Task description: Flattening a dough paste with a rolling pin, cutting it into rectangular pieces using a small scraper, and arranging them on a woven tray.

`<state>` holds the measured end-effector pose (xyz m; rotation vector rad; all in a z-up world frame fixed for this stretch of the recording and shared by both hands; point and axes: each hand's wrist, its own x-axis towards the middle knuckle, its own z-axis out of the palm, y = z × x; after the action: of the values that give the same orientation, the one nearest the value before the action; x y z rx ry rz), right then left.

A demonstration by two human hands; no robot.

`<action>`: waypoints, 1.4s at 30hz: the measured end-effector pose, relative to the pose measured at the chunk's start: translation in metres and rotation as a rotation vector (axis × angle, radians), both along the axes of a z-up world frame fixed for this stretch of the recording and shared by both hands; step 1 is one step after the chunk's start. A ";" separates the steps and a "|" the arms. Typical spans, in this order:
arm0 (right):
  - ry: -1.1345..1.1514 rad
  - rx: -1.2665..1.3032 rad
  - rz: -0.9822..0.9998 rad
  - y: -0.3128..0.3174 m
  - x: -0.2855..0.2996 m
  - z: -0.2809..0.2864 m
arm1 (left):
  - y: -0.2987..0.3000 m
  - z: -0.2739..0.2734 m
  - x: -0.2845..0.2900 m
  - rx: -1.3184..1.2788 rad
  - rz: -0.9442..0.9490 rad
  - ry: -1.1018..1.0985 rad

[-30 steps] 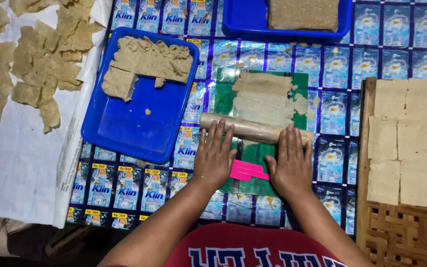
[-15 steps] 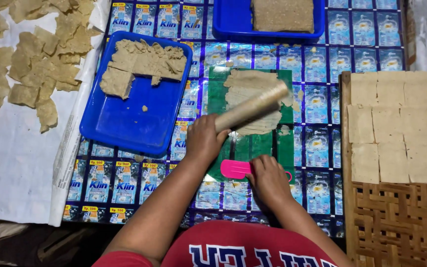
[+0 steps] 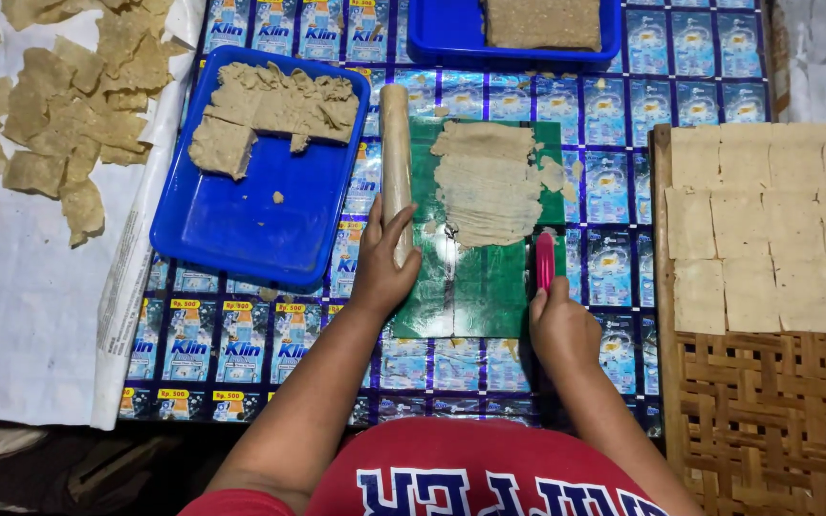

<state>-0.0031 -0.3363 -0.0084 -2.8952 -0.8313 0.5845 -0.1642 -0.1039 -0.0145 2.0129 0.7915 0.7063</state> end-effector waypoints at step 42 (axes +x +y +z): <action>0.028 0.128 0.022 0.120 0.102 -0.027 | 0.000 -0.024 0.003 0.256 0.083 -0.059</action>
<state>0.0985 -0.2160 -0.0357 -2.7601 -0.8650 0.5519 -0.1612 -0.1035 -0.0382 2.1848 0.7856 0.9518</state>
